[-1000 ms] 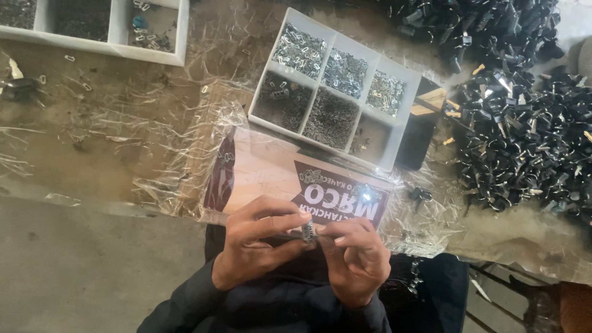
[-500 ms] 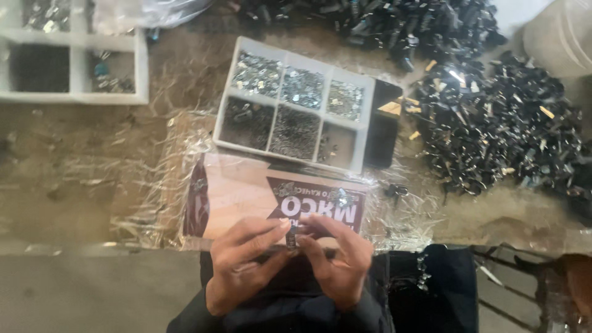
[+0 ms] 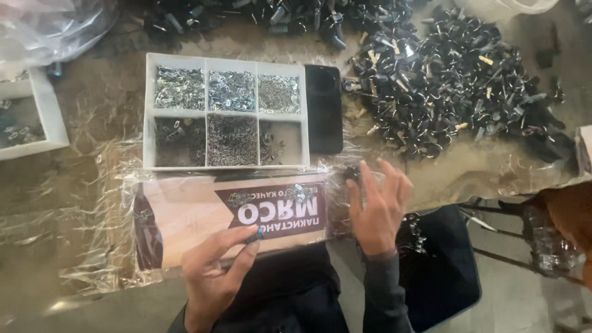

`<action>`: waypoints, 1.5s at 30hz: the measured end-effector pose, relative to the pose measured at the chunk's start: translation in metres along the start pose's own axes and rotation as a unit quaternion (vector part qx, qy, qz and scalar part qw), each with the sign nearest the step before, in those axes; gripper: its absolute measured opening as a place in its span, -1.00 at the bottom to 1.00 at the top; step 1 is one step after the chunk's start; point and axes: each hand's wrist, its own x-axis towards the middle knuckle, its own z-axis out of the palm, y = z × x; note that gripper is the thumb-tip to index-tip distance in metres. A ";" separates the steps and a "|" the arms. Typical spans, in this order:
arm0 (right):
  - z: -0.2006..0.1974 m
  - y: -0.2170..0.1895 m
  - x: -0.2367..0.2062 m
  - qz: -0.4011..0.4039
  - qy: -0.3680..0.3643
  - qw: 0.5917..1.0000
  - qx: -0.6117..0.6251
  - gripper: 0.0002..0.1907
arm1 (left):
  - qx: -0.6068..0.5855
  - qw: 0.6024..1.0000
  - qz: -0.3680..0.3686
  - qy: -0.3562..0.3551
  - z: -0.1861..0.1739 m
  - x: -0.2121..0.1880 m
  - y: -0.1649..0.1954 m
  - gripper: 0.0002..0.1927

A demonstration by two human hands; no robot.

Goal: The person picks up black hose clamp bands from a pile on the table, inserts a blue and grey cartridge component into each band by hand, and places the assembled clamps into a compartment of a white organizer tray. The person repeats this assembly cycle throughout the episode.

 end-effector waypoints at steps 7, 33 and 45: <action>0.001 -0.007 -0.018 0.203 -0.008 0.867 0.454 -0.77 | -0.007 1.000 -0.012 -0.006 0.017 0.009 0.010 -0.78; -0.011 -0.098 -0.007 0.049 -0.232 0.760 0.605 -0.73 | 0.108 0.982 0.157 -0.011 -0.030 -0.001 -0.044 -0.72; 0.037 -0.094 0.142 0.128 -0.134 0.693 0.697 -0.62 | -0.069 0.985 0.138 0.073 -0.065 0.021 -0.023 -0.24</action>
